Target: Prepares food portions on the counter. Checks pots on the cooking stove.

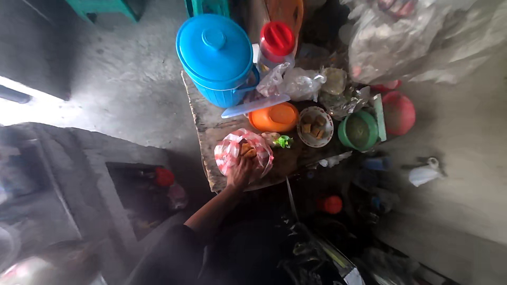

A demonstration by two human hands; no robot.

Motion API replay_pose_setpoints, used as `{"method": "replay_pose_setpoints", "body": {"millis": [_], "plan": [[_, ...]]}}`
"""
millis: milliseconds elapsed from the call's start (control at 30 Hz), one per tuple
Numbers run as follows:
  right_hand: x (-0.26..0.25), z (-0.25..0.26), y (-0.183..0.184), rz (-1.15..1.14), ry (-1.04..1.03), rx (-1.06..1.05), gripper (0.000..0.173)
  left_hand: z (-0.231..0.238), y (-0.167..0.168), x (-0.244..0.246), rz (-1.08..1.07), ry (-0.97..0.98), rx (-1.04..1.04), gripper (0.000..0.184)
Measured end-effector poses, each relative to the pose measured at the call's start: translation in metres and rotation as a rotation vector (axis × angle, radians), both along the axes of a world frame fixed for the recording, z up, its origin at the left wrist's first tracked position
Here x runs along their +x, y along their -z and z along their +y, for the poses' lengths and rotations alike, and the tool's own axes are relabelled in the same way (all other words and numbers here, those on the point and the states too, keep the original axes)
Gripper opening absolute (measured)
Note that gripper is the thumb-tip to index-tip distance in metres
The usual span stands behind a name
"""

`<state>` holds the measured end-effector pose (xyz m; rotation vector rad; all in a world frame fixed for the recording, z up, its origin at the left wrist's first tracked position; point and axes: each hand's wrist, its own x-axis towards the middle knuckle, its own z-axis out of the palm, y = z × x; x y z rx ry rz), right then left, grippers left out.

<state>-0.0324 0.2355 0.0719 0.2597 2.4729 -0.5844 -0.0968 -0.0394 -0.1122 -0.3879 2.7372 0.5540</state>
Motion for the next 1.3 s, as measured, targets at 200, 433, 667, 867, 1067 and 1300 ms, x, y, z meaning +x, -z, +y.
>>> {"method": "replay_pose_setpoints", "body": {"millis": [200,433,667,867,1067,1300], "plan": [[-0.024,0.037,0.037,-0.301,-0.037,-0.007,0.042,0.000,0.010,0.015,0.344,0.050,-0.060,0.021],[-0.040,0.120,0.115,0.042,-0.091,-0.167,0.045,0.042,-0.073,0.019,0.617,-0.503,0.365,0.042],[-0.096,0.151,0.126,0.045,-0.276,-0.214,0.047,0.148,-0.036,-0.054,0.152,-0.376,0.538,0.042],[-0.138,0.145,0.127,-0.021,-0.384,-0.172,0.050,0.170,0.007,-0.090,0.148,-0.508,0.400,0.057],[-0.150,0.147,0.133,-0.030,-0.521,-0.116,0.050,0.186,-0.003,-0.073,0.181,-0.751,0.350,0.055],[-0.159,0.139,0.141,-0.029,-0.625,-0.086,0.052,0.188,0.008,-0.083,0.251,-0.900,0.404,0.035]]}}
